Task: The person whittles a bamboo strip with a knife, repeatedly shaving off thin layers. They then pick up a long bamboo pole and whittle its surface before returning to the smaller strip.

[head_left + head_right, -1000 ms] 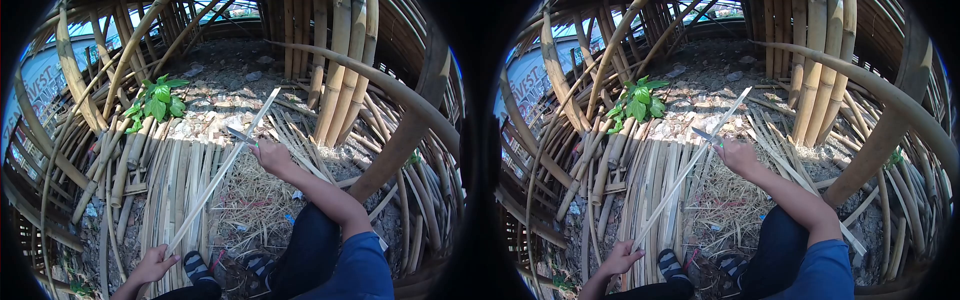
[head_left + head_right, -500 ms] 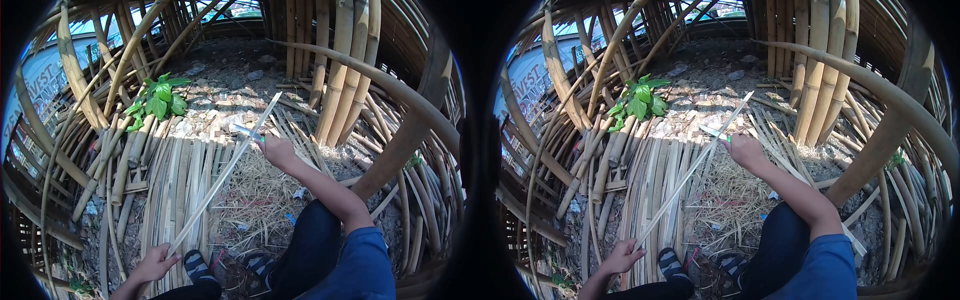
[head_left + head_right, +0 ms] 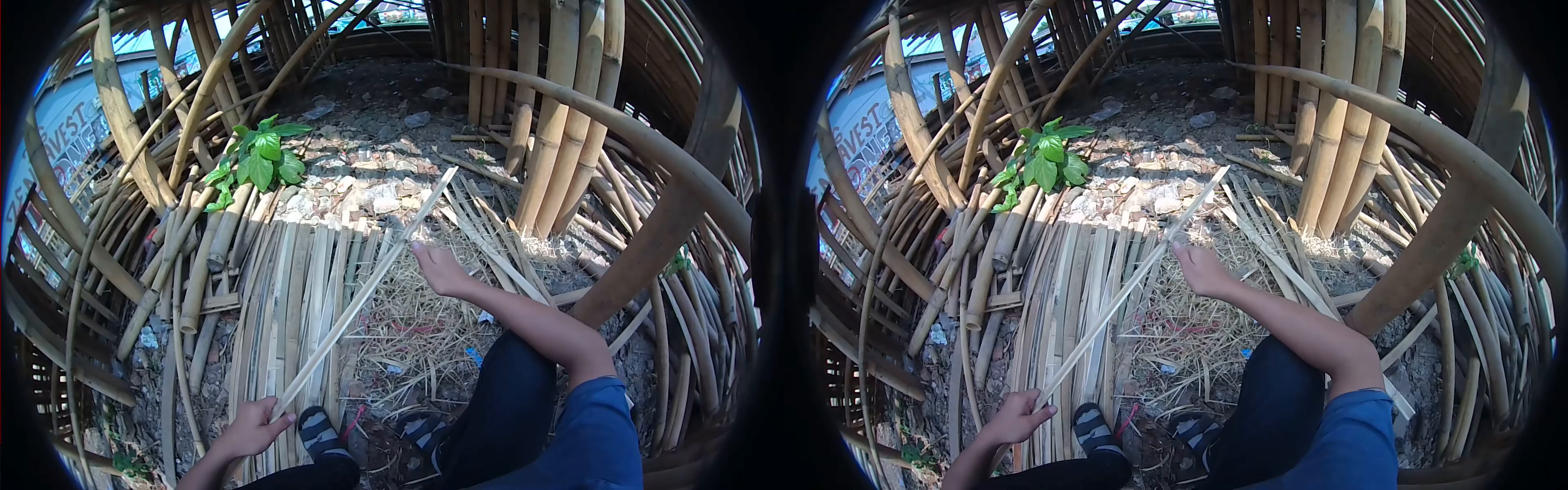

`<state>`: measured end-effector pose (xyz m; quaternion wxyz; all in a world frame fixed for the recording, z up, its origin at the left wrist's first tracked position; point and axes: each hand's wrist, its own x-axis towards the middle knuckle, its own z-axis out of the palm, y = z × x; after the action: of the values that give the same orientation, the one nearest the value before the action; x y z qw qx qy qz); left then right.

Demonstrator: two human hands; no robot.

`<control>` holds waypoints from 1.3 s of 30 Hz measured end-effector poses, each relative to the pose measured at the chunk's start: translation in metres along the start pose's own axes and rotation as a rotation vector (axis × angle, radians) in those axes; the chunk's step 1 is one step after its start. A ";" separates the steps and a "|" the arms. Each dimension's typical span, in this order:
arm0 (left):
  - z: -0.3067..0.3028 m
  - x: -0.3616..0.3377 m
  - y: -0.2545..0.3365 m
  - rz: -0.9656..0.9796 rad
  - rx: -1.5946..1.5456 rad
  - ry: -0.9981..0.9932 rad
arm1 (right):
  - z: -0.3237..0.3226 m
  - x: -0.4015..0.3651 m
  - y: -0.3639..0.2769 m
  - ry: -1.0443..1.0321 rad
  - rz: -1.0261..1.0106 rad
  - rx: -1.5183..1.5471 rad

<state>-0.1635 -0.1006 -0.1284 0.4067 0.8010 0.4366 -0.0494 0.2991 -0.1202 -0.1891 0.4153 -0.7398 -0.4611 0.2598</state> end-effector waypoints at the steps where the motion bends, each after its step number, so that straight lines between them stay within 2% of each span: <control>1: 0.001 0.002 -0.003 0.025 -0.004 0.002 | 0.002 -0.012 -0.009 0.060 -0.234 -0.284; 2: 0.001 0.003 -0.004 0.050 -0.008 0.005 | 0.004 -0.024 -0.019 0.094 -0.411 -0.411; 3: -0.001 0.002 -0.001 0.048 -0.007 0.006 | 0.008 -0.034 -0.026 0.094 -0.412 -0.409; 6: -0.001 -0.001 0.002 0.026 -0.047 0.020 | 0.018 -0.043 -0.031 -0.207 -0.893 -0.848; 8: 0.001 0.001 -0.017 0.029 -0.093 0.003 | -0.011 -0.005 -0.010 0.175 -1.061 -0.881; 9: 0.005 -0.003 -0.018 0.014 -0.094 -0.014 | -0.033 0.029 0.007 0.359 -0.520 -0.932; 10: 0.006 -0.002 -0.016 0.029 -0.090 -0.031 | -0.047 0.029 0.007 0.278 -0.511 -0.947; 11: 0.002 0.004 -0.013 0.057 -0.082 -0.032 | -0.039 0.026 -0.005 0.292 -0.521 -0.950; 13: 0.010 0.006 -0.017 0.049 -0.127 -0.050 | -0.013 0.007 -0.020 0.369 -0.205 -0.727; 15: -0.002 0.001 0.001 0.032 -0.165 -0.020 | -0.014 0.003 -0.018 0.332 -0.199 -0.642; 19: 0.000 0.001 -0.011 -0.002 -0.166 -0.052 | -0.014 0.020 0.001 0.348 -0.313 -0.683; 21: -0.001 0.003 -0.008 0.031 -0.143 -0.031 | -0.012 0.031 0.010 0.045 0.117 0.272; 22: -0.001 0.003 -0.008 0.061 -0.117 -0.008 | -0.011 0.031 0.012 0.046 0.119 0.271; 25: 0.004 0.009 -0.017 0.064 -0.104 -0.035 | -0.002 0.016 0.003 0.113 -0.072 0.091; 26: 0.004 0.010 -0.017 0.065 -0.100 -0.038 | 0.002 0.004 -0.002 0.191 -0.429 -0.154; 27: 0.004 0.010 -0.017 0.061 -0.121 -0.042 | 0.005 -0.012 -0.014 0.193 -0.428 -0.150; 29: 0.003 0.009 -0.016 0.054 -0.140 -0.045 | 0.010 -0.035 -0.031 0.033 -0.752 -0.567; 30: 0.002 0.007 -0.013 0.065 -0.167 -0.045 | 0.007 -0.033 -0.028 -0.030 -0.989 -0.766; 32: -0.001 0.003 -0.009 0.064 -0.191 -0.045 | -0.024 0.003 -0.001 0.293 -1.078 -0.839; 33: -0.001 0.001 -0.004 0.061 -0.157 -0.024 | -0.045 0.032 0.008 0.421 -0.502 -0.951; 34: -0.003 0.002 -0.001 0.074 -0.120 0.010 | -0.054 0.030 0.007 0.342 -0.511 -1.000; 37: -0.002 0.006 -0.006 0.031 -0.142 -0.012 | -0.024 0.022 0.005 0.487 -0.425 -0.889; 39: -0.005 0.006 -0.012 0.051 -0.119 0.010 | -0.025 0.033 0.010 0.474 -0.415 -0.778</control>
<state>-0.1699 -0.0896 -0.1349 0.4526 0.7863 0.4205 -0.0088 0.3373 -0.1026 -0.1852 0.2449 -0.7713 -0.5542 -0.1950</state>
